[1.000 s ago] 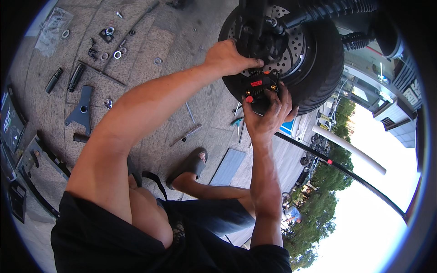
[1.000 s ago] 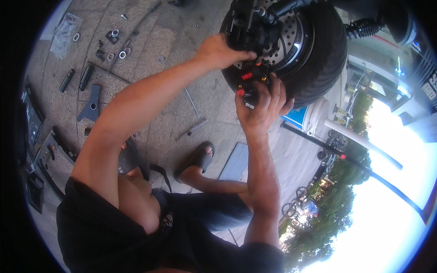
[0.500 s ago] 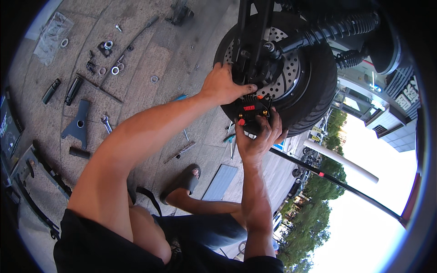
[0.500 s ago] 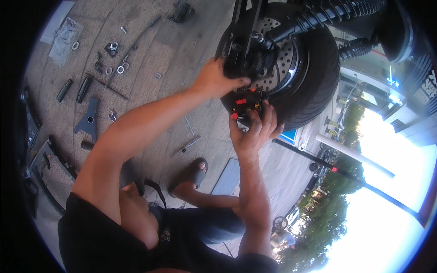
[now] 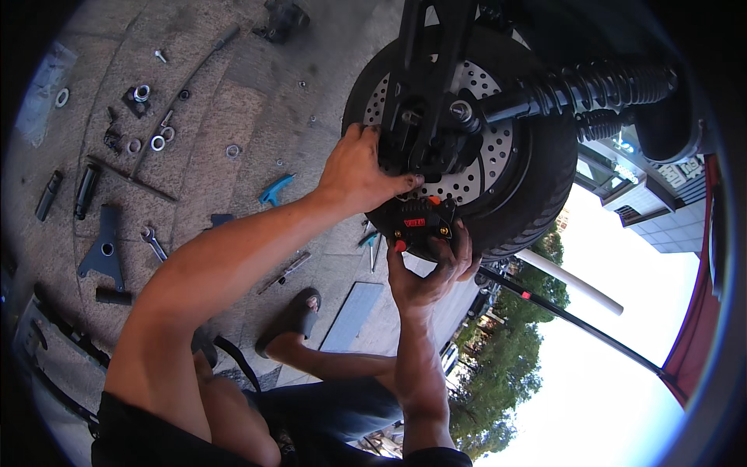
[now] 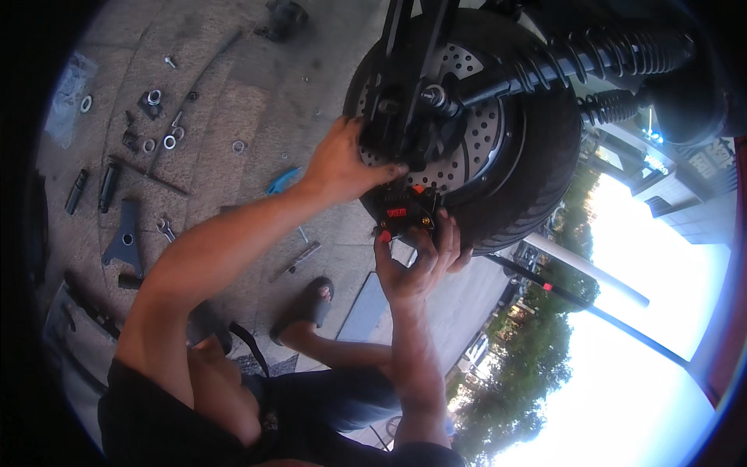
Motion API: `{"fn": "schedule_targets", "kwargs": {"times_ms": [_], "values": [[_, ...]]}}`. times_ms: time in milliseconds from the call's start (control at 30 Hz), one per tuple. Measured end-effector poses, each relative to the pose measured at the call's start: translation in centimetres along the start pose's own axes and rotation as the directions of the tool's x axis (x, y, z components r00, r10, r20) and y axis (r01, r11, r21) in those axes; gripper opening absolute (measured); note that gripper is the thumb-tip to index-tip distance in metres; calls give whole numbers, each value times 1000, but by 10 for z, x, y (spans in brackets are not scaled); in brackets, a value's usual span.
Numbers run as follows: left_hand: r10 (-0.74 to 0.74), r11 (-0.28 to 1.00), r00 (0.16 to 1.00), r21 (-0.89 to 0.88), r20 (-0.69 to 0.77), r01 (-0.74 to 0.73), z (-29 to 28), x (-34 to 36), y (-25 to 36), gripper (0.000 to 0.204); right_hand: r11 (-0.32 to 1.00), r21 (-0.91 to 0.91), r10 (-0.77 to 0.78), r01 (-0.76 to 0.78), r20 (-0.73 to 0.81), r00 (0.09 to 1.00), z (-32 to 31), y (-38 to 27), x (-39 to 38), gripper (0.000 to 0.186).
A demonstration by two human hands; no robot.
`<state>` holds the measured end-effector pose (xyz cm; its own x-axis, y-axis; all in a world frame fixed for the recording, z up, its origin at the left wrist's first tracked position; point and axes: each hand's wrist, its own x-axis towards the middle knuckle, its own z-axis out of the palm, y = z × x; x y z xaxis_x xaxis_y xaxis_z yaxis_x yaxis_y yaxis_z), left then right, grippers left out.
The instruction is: The person mounts a brake caliper onto the rear wheel of a motorcycle, aligning it with the brake disc and securing it with bolts. The person uses a torque wrench to tighten the bolts to the correct specification.
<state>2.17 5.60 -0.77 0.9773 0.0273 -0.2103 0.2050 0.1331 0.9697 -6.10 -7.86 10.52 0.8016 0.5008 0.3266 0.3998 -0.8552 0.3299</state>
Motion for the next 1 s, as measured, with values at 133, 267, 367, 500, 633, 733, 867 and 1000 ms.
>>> {"fn": "schedule_targets", "kwargs": {"times_ms": [133, 267, 367, 500, 633, 733, 867, 1000], "values": [[19, 999, 999, -29, -28, -20, 2, 0, -2, 83, 1000, -2, -7, 7, 7, 1000, 1, 3, -3, 54], [14, 999, 1000, -37, -18, -15, 2, 1, -1, 80, 999, -4, -32, 32, 1, 999, 7, 5, -8, 57], [35, 998, 999, -58, -20, -36, 1, 1, -1, 78, 999, 7, -32, 32, -8, 999, 11, 4, -10, 59], [63, 997, 998, -50, -30, -65, 3, 3, -4, 78, 1000, 4, -26, 26, -8, 1000, 13, 1, -12, 60], [103, 993, 994, -59, -38, -105, 4, 6, -10, 78, 1000, -6, 28, -28, -3, 1000, 18, -4, -16, 61], [98, 995, 995, -36, -20, -98, 4, 8, -13, 77, 1000, -11, 25, -25, -16, 1000, 24, -6, -18, 62], [169, 983, 981, -59, -95, -175, 5, 11, -19, 77, 1000, -10, 9, -9, -20, 1000, 26, -5, -19, 61], [163, 983, 982, -74, -98, -170, 8, 14, -21, 79, 1000, -26, 1, -2, -10, 1000, 25, -4, -19, 60]]}}
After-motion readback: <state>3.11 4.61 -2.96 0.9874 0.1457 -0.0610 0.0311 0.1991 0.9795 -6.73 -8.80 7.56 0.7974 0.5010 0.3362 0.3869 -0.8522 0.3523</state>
